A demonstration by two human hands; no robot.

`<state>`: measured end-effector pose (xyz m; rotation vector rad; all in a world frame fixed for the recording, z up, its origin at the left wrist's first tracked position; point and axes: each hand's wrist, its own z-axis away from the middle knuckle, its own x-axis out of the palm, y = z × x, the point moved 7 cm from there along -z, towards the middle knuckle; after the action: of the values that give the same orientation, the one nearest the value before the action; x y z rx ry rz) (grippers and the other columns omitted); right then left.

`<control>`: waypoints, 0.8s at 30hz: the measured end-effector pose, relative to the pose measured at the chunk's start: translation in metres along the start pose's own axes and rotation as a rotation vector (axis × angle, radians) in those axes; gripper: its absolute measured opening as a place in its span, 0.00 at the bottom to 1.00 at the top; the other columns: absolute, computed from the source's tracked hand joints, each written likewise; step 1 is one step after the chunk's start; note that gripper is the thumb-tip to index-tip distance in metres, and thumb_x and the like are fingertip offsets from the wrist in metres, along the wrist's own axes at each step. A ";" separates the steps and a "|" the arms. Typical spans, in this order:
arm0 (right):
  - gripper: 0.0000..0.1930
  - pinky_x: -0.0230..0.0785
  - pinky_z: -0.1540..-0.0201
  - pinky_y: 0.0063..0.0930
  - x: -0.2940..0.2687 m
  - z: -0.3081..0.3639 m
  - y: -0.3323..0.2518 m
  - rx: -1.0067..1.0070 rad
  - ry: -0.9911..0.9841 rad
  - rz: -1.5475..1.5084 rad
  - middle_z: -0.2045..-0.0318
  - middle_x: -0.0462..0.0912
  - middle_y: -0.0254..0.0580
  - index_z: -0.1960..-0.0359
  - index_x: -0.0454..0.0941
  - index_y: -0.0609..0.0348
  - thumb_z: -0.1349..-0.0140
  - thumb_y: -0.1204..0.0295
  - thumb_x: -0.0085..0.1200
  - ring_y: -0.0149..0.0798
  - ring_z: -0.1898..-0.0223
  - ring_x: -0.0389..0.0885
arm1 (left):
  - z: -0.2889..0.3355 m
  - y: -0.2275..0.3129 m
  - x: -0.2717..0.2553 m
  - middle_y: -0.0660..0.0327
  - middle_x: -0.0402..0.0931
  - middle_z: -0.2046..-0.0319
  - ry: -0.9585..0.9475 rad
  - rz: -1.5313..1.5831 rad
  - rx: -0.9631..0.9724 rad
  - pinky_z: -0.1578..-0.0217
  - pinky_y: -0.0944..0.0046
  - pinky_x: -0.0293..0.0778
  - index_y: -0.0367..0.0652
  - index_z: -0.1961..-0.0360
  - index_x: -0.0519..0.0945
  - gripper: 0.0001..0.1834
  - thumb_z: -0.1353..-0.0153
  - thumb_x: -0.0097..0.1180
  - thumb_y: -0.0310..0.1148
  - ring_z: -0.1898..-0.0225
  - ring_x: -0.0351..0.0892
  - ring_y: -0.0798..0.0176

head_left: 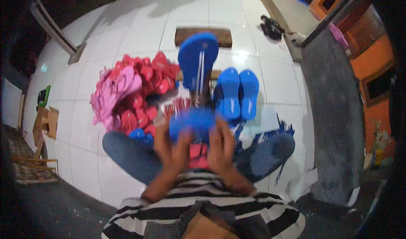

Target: The person assembles flip-flops by using a manual press tool to insert blue straps into the holes of blue soles, handling one sole at a time while sitting on the floor near a pile of pink soles.

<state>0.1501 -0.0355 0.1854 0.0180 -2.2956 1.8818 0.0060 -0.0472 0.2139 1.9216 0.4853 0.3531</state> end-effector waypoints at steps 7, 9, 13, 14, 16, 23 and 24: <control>0.20 0.56 0.37 0.47 -0.008 -0.003 -0.002 -0.290 -0.303 0.191 0.51 0.77 0.47 0.50 0.74 0.60 0.43 0.66 0.57 0.49 0.46 0.73 | -0.009 0.007 0.011 0.51 0.79 0.67 -0.492 0.242 0.603 0.65 0.53 0.73 0.41 0.67 0.72 0.11 0.50 0.60 0.30 0.68 0.78 0.52; 0.20 0.56 0.36 0.49 -0.004 -0.009 -0.014 -0.332 -0.279 0.209 0.50 0.77 0.47 0.51 0.74 0.60 0.44 0.68 0.58 0.49 0.45 0.73 | -0.018 0.012 0.011 0.50 0.79 0.67 -0.512 0.285 0.674 0.65 0.52 0.73 0.41 0.67 0.72 0.11 0.51 0.59 0.30 0.68 0.78 0.52; 0.17 0.59 0.37 0.50 -0.007 -0.013 -0.013 -0.352 -0.231 0.186 0.53 0.78 0.47 0.53 0.76 0.62 0.46 0.76 0.58 0.50 0.48 0.76 | -0.013 0.012 0.017 0.47 0.79 0.67 -0.480 0.337 0.618 0.65 0.52 0.75 0.40 0.68 0.72 0.10 0.50 0.58 0.31 0.68 0.79 0.49; 0.17 0.59 0.37 0.50 -0.008 -0.013 -0.013 -0.348 -0.220 0.184 0.53 0.79 0.47 0.53 0.76 0.62 0.46 0.76 0.58 0.50 0.48 0.76 | -0.012 0.011 0.017 0.47 0.79 0.66 -0.494 0.340 0.623 0.66 0.52 0.75 0.40 0.68 0.71 0.10 0.49 0.57 0.30 0.67 0.79 0.49; 0.17 0.58 0.37 0.49 -0.010 -0.010 -0.013 -0.337 -0.199 0.180 0.54 0.79 0.48 0.52 0.76 0.62 0.46 0.77 0.57 0.50 0.48 0.76 | -0.010 0.010 0.018 0.46 0.79 0.66 -0.521 0.344 0.632 0.67 0.53 0.76 0.39 0.69 0.71 0.09 0.48 0.57 0.30 0.66 0.79 0.48; 0.21 0.66 0.46 0.42 -0.006 -0.003 0.010 -0.130 -0.247 0.540 0.56 0.79 0.52 0.48 0.75 0.60 0.47 0.76 0.57 0.54 0.53 0.77 | -0.005 -0.032 0.011 0.49 0.79 0.69 -0.446 -0.167 0.211 0.66 0.63 0.75 0.36 0.58 0.70 0.22 0.51 0.66 0.29 0.66 0.80 0.60; 0.21 0.68 0.48 0.41 -0.006 -0.002 0.018 -0.132 -0.289 0.596 0.56 0.79 0.53 0.48 0.75 0.60 0.46 0.75 0.57 0.54 0.54 0.78 | -0.001 -0.034 0.005 0.51 0.78 0.70 -0.379 -0.258 0.149 0.66 0.65 0.74 0.35 0.57 0.70 0.23 0.51 0.67 0.29 0.66 0.79 0.62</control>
<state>0.1537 -0.0305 0.1679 -0.4944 -2.8551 2.0829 0.0039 -0.0318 0.1831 1.9792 0.5071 -0.2175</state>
